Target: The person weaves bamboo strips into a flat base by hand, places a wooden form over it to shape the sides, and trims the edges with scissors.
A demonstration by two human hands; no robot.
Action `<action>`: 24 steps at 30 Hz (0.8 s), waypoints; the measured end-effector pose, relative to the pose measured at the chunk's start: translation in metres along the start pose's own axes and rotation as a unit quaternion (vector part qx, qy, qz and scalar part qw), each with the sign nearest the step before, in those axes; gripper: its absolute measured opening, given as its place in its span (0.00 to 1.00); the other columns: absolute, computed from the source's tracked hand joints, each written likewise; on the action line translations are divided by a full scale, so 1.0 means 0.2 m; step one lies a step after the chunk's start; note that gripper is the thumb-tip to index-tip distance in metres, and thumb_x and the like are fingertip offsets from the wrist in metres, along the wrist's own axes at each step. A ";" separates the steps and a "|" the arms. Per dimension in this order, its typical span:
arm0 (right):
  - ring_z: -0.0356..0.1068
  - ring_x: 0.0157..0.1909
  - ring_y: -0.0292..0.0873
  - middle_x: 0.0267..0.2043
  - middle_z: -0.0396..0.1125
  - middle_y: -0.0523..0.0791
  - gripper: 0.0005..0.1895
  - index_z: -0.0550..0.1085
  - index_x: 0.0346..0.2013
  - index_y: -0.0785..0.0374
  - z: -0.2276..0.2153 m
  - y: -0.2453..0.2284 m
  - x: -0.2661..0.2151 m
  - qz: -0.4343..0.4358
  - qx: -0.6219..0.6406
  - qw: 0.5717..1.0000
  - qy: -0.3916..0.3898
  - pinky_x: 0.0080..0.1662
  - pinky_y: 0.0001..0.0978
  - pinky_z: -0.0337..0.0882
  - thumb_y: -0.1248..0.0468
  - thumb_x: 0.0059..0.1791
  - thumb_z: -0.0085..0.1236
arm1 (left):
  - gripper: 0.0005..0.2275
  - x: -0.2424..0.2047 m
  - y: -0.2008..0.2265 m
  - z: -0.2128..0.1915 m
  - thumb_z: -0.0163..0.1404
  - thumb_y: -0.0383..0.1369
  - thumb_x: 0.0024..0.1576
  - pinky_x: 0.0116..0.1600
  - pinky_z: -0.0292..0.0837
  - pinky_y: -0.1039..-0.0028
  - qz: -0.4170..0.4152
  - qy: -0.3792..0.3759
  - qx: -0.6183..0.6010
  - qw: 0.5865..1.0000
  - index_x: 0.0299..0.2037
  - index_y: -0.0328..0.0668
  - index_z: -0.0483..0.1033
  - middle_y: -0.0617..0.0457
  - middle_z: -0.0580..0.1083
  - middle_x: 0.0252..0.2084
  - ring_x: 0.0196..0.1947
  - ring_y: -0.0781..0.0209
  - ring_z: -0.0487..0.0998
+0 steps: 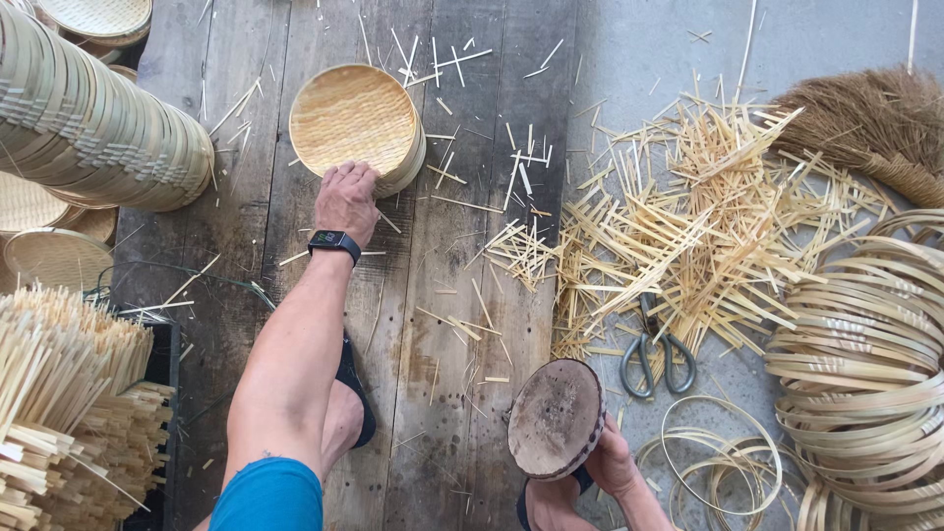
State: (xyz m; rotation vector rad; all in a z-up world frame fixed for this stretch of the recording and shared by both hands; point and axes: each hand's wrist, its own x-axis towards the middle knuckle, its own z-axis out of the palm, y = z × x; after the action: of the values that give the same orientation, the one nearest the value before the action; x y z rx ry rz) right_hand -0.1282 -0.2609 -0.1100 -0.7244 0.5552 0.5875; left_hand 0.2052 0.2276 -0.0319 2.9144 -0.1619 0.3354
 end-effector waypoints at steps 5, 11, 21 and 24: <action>0.68 0.59 0.49 0.58 0.69 0.52 0.36 0.66 0.62 0.71 -0.03 0.02 0.01 0.007 0.003 1.000 0.001 0.61 0.47 0.66 0.57 0.43 0.62 | 0.14 -0.01 -0.04 0.06 0.48 0.21 0.58 0.71 0.60 0.58 0.004 -0.013 -0.026 1.000 0.51 0.42 0.80 0.46 0.77 0.58 0.63 0.49 0.74; 0.69 0.58 0.48 0.58 0.69 0.51 0.34 0.66 0.62 0.70 0.00 0.01 0.01 0.011 -0.017 1.000 0.014 0.60 0.46 0.67 0.60 0.44 0.60 | 0.13 0.02 -0.05 0.09 0.48 0.22 0.59 0.72 0.58 0.57 -0.031 -0.029 -0.055 0.998 0.52 0.43 0.80 0.46 0.76 0.60 0.64 0.49 0.72; 0.72 0.57 0.49 0.57 0.71 0.54 0.27 0.67 0.61 0.70 0.30 -0.06 0.32 -0.017 -0.008 0.996 -0.089 0.60 0.48 0.70 0.65 0.48 0.53 | 0.24 -0.31 -0.08 -0.56 0.52 0.35 0.59 0.73 0.56 0.56 0.124 -0.112 0.148 0.975 0.65 0.36 0.68 0.39 0.66 0.70 0.71 0.45 0.64; 0.71 0.59 0.47 0.58 0.69 0.52 0.21 0.67 0.59 0.72 0.37 -0.05 0.48 -0.024 -0.016 0.999 -0.041 0.64 0.46 0.70 0.64 0.53 0.51 | 0.25 -0.58 -0.27 -1.01 0.53 0.37 0.56 0.74 0.58 0.58 0.116 -0.165 0.183 0.962 0.65 0.39 0.66 0.40 0.64 0.71 0.72 0.46 0.63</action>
State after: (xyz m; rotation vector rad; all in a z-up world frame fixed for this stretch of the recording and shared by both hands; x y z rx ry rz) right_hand -0.0352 -0.1829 -0.1217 -0.7392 0.4525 0.5804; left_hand 0.0562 0.3339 0.1239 3.3053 -0.5502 -0.1068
